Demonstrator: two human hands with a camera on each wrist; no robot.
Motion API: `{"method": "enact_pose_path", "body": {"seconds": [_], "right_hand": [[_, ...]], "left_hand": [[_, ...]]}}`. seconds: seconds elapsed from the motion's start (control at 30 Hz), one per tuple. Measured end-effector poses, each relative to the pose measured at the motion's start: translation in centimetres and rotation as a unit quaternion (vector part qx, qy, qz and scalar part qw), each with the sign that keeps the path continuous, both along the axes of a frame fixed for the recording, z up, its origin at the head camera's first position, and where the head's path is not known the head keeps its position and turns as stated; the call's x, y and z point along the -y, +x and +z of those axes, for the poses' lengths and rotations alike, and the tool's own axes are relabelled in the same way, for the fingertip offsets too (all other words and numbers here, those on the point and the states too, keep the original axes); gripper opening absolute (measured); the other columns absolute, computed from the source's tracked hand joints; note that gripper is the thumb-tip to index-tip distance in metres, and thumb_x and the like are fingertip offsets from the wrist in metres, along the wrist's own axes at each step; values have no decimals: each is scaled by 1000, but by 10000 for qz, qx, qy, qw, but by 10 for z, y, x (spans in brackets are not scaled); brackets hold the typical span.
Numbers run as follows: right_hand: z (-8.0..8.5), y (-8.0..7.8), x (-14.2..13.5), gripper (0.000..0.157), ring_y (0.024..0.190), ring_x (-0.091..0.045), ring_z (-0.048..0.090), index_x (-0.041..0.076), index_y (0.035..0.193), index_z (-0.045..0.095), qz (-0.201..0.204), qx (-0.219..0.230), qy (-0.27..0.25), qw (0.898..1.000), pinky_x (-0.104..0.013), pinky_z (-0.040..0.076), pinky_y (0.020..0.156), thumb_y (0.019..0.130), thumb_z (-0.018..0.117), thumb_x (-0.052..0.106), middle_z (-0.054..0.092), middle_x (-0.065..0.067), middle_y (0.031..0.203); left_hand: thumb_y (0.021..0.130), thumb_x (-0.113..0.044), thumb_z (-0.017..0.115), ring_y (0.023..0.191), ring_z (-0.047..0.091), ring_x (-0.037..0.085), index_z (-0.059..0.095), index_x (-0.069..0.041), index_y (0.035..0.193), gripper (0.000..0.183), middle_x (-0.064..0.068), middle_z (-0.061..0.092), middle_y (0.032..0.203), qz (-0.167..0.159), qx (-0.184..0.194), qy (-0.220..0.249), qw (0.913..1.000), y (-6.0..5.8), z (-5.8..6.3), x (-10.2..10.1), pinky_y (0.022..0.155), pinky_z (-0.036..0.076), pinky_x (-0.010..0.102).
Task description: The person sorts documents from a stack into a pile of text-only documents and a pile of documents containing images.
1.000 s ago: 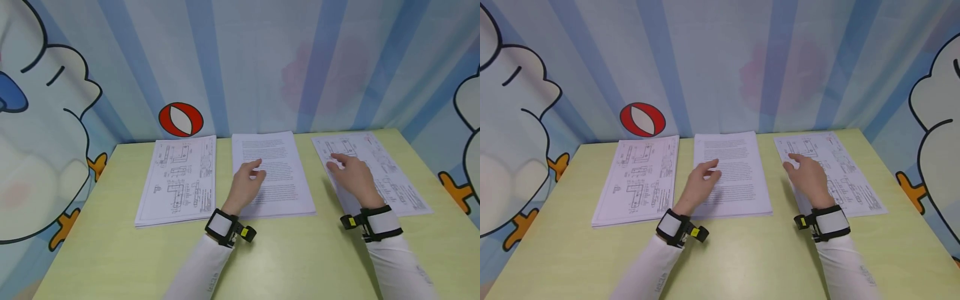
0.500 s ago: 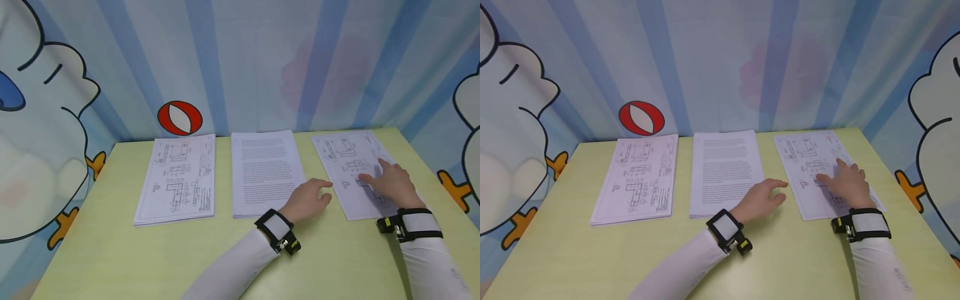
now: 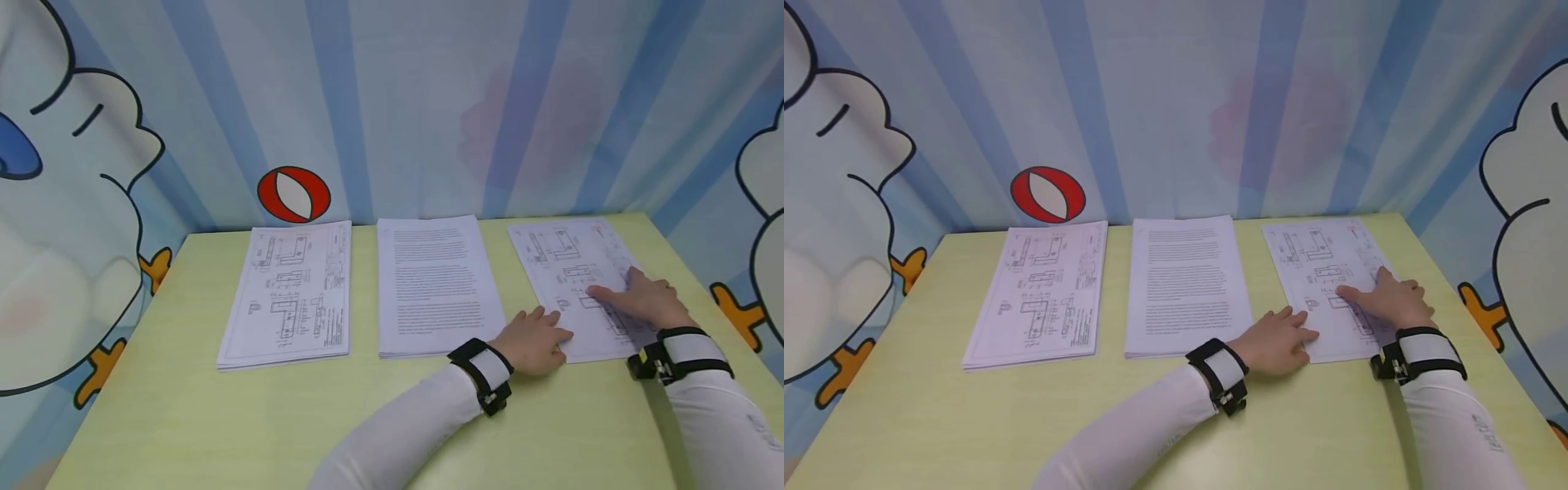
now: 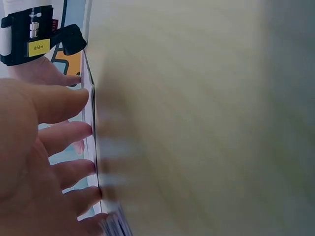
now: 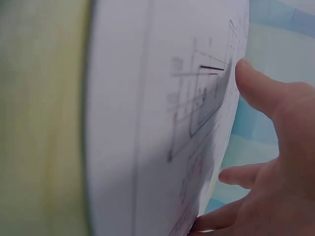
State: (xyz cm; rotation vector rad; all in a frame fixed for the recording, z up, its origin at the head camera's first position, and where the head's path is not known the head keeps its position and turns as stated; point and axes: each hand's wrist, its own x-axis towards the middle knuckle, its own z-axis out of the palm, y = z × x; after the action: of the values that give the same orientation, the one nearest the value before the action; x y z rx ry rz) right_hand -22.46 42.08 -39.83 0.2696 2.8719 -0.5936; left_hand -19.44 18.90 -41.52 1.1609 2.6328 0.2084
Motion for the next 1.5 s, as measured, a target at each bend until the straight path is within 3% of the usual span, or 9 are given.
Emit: {"method": "enact_pose_path", "body": {"seconds": [0.1,0.27,0.47,0.63,0.77,1.03,1.2,1.37,1.5], "right_hand": [[1,1,4,124,97,-68,29,-20,140,0,88,-77,178,9998,-54,42,55,75,46,75,24,-55,122],[4,2,13,131,96,-69,30,-19,140,2,175,-159,537,9983,-67,38,64,68,51,79,26,-56,120],[5,7,18,126,97,-67,32,-16,142,3,71,-337,595,9976,-65,38,66,70,56,73,29,-55,120],[3,11,16,100,81,-52,49,-18,136,25,-170,-699,600,9956,-42,43,48,79,60,57,46,-46,106],[3,15,15,70,76,-46,57,-18,128,41,-395,-877,499,9941,-37,42,47,87,60,36,54,-41,106],[2,14,11,54,94,-55,53,-18,131,40,-837,-1268,7,9884,-57,45,66,89,54,13,51,-44,116],[6,14,9,55,95,-53,52,-18,132,38,-874,-1412,-478,9850,-54,44,67,91,52,15,48,-45,119],[16,14,16,59,95,-48,52,-15,135,35,-711,-1534,-877,9817,-52,44,70,94,50,24,47,-43,121],[25,13,34,61,87,-38,57,-12,137,35,-620,-1543,-1187,9789,-40,46,64,94,50,28,51,-37,118]], "left_hand": [[95,-40,44,144,16,15,39,-37,140,45,-8,24,155,-77,-65,-75,9999,0,2,0,118,19,35],[95,-38,43,144,16,15,39,-37,140,46,-8,24,155,-78,-21,-96,9999,0,6,1,118,19,35],[95,-38,44,145,16,16,39,-35,141,47,-6,23,156,-88,45,-55,9999,1,6,0,118,19,37],[94,-37,46,144,19,16,42,-32,140,46,-5,28,154,15,153,303,9994,0,3,0,118,20,37],[94,-34,47,141,26,15,45,-25,139,45,-1,36,150,435,463,1229,9904,-2,-3,0,117,24,37],[93,-28,50,137,34,15,41,-17,141,49,4,39,147,1630,1415,2893,9326,-3,3,7,112,33,29],[93,-29,51,132,42,19,32,-17,144,56,6,43,145,2224,2101,3524,8844,-8,6,16,107,40,34],[92,-37,53,131,44,23,18,-17,149,70,10,39,148,2523,2743,3982,8382,-14,5,22,107,40,37],[89,-44,56,121,54,20,15,-14,150,79,13,52,137,2786,3009,4386,7997,-22,0,24,103,43,37]]}}
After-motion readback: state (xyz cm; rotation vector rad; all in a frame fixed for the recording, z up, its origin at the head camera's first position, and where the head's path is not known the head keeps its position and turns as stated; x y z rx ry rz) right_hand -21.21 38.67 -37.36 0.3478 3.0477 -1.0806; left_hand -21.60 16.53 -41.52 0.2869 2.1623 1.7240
